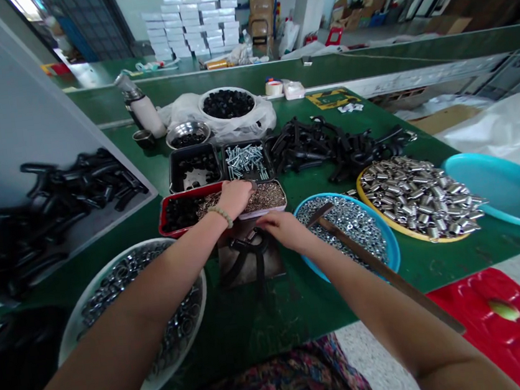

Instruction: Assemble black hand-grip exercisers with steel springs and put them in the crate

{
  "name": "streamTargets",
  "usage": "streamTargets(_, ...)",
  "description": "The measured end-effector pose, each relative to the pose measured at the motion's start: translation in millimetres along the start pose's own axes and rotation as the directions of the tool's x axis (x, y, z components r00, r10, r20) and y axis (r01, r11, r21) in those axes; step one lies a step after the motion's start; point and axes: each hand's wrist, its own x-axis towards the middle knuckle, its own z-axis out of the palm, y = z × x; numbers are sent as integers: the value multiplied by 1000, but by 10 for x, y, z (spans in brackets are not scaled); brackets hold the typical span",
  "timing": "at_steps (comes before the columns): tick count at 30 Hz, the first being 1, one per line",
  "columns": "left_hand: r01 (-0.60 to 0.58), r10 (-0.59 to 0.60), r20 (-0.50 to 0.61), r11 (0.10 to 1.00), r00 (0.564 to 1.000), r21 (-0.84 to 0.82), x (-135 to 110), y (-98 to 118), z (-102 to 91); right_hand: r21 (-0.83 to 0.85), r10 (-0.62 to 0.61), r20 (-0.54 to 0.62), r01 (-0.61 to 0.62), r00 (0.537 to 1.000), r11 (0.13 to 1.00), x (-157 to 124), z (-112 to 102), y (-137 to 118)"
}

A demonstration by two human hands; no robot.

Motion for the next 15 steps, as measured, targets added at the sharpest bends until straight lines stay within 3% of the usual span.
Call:
streamTargets(3, 27, -27, -40, 999, 999, -21, -37, -12, -36, 53, 39, 26, -40, 999, 998, -26, 113, -30)
streamTargets(7, 66, -85, -111, 984, 990, -165, -197, -56, -183, -92, 31, 1, -31, 1000, 995, 34, 150, -65)
streamTargets(11, 11, -79, -132, 892, 988, -453, -611, -124, -278, -288, -98, -6, 92, 995, 953, 24, 171, -76)
streamTargets(15, -82, 23, -123, 862, 992, -499, -1132, -126, -112, -509, -201, 56, 201, 978, 837, -9, 227, -55)
